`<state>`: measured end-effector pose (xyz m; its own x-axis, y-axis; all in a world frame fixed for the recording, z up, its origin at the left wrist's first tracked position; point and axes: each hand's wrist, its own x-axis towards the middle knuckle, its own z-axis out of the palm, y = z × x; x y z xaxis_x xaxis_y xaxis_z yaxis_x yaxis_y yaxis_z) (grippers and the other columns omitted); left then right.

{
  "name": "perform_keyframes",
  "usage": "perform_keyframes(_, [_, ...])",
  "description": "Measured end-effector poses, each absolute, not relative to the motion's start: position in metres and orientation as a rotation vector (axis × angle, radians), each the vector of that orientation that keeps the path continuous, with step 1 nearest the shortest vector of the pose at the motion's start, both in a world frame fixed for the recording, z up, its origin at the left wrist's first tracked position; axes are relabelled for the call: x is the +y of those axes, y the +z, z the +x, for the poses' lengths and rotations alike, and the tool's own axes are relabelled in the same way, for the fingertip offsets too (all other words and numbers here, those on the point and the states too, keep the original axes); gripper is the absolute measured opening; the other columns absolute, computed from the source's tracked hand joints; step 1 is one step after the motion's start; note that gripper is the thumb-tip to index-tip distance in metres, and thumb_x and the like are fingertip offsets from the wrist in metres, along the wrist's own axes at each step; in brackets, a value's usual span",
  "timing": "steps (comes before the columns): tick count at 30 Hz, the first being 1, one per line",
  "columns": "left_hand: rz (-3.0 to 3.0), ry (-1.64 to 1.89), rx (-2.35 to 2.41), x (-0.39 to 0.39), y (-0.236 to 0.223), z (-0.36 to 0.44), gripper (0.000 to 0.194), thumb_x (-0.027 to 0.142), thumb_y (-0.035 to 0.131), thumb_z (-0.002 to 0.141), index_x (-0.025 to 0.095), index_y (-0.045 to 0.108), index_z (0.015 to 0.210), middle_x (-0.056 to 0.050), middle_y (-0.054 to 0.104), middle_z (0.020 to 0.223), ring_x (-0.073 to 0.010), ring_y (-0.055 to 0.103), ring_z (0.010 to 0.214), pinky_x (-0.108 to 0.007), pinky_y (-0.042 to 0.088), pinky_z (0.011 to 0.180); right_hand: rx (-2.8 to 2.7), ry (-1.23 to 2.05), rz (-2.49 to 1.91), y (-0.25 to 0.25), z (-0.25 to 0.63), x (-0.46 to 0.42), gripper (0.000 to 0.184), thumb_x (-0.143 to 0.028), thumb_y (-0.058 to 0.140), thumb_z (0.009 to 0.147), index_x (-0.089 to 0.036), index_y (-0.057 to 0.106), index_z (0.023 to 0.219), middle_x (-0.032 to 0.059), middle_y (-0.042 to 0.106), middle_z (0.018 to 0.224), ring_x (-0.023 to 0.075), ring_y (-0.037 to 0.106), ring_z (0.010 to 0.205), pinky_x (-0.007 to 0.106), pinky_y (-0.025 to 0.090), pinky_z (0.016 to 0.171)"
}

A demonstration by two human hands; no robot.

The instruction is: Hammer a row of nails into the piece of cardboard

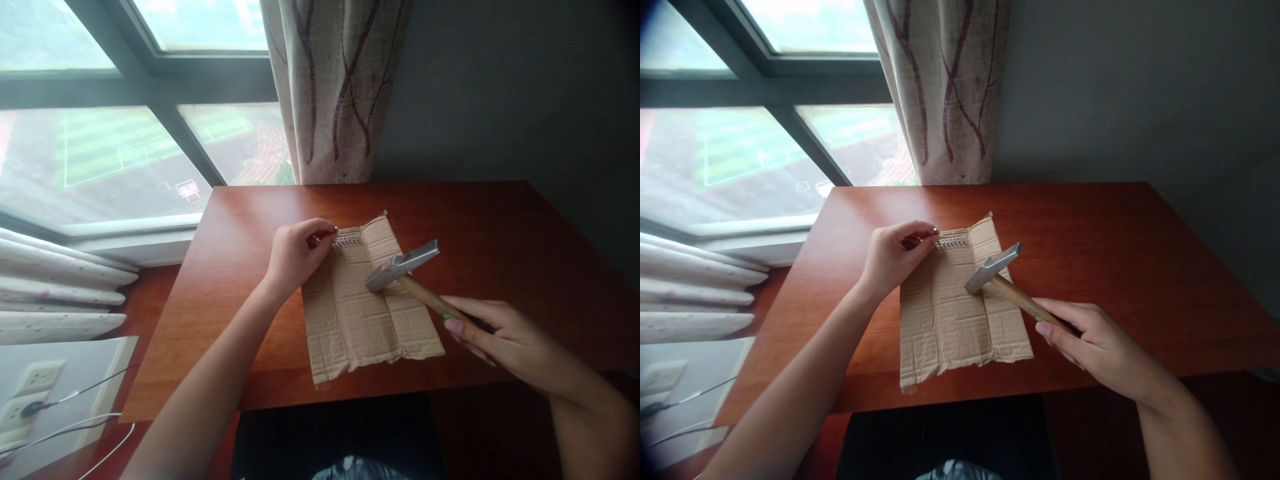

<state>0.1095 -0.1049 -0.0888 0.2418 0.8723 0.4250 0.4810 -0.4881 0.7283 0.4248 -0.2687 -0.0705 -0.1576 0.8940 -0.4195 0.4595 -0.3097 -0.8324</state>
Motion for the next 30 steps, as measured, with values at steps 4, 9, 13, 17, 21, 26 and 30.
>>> perform_keyframes(4, [2.070, 1.171, 1.231, -0.105, -0.089, 0.111, 0.008, 0.021, 0.070, 0.086, 0.019, 0.078, 0.086, -0.001, 0.079, 0.078, -0.0135, 0.070, 0.064, -0.024, 0.053, 0.062, -1.545, 1.466, -1.716, -0.072, 0.426, -0.269, 0.063, -0.059, 0.060, 0.099, -0.018, 0.061, 0.148, -0.0029, 0.047, 0.067, 0.0121, 0.038, 0.055, 0.024, 0.031, 0.046])
perform_keyframes(9, [2.033, 1.188, 1.209, -0.105, -0.091, 0.110, 0.007, 0.020, 0.071, 0.086, 0.019, 0.078, 0.086, -0.001, 0.079, 0.078, -0.0134, 0.070, 0.064, -0.024, 0.054, 0.063, -1.564, 1.469, -1.712, -0.072, 0.427, -0.269, 0.061, -0.058, 0.059, 0.100, -0.020, 0.061, 0.148, -0.0031, 0.048, 0.067, 0.0122, 0.039, 0.055, 0.023, 0.032, 0.047])
perform_keyframes(13, [2.049, 1.179, 1.223, -0.106, -0.092, 0.111, 0.007, 0.022, 0.072, 0.086, 0.020, 0.079, 0.086, -0.001, 0.079, 0.078, -0.0130, 0.069, 0.063, -0.023, 0.054, 0.063, -1.595, 1.440, -1.709, -0.067, 0.426, -0.268, 0.059, -0.058, 0.059, 0.100, -0.020, 0.063, 0.145, -0.0028, 0.049, 0.067, 0.0117, 0.039, 0.054, 0.023, 0.032, 0.046])
perform_keyframes(17, [2.049, 1.181, 1.243, -0.106, -0.094, 0.111, 0.008, 0.023, 0.071, 0.087, 0.021, 0.079, 0.087, -0.001, 0.080, 0.077, -0.0126, 0.068, 0.061, -0.024, 0.054, 0.063, -1.625, 1.344, -1.722, -0.055, 0.420, -0.259, 0.058, -0.058, 0.061, 0.099, -0.020, 0.066, 0.142, -0.0039, 0.047, 0.062, 0.0120, 0.040, 0.052, 0.023, 0.033, 0.044])
perform_keyframes(21, [2.030, 1.202, 1.247, -0.106, -0.096, 0.112, 0.009, 0.024, 0.071, 0.087, 0.021, 0.079, 0.088, -0.001, 0.080, 0.078, -0.0129, 0.068, 0.062, -0.024, 0.055, 0.063, -1.746, 1.133, -1.719, -0.034, 0.407, -0.238, 0.052, -0.056, 0.061, 0.100, -0.024, 0.069, 0.139, -0.0018, 0.053, 0.064, 0.0139, 0.045, 0.053, 0.025, 0.037, 0.044])
perform_keyframes(26, [1.993, 1.218, 1.260, -0.108, -0.097, 0.114, 0.010, 0.023, 0.071, 0.087, 0.021, 0.080, 0.090, -0.002, 0.081, 0.081, -0.0142, 0.070, 0.065, -0.025, 0.056, 0.064, -1.977, 0.818, -1.702, -0.003, 0.384, -0.206, 0.047, -0.059, 0.056, 0.101, -0.031, 0.073, 0.135, 0.0010, 0.059, 0.067, 0.0169, 0.050, 0.052, 0.029, 0.040, 0.045])
perform_keyframes(30, [1.985, 1.217, 1.265, -0.110, -0.097, 0.115, 0.009, 0.021, 0.071, 0.087, 0.021, 0.079, 0.090, -0.002, 0.081, 0.084, -0.0146, 0.072, 0.068, -0.026, 0.057, 0.067, -2.148, 0.685, -1.651, 0.014, 0.372, -0.188, 0.044, -0.056, 0.052, 0.104, -0.033, 0.074, 0.133, 0.0011, 0.066, 0.068, 0.0190, 0.058, 0.055, 0.032, 0.046, 0.052])
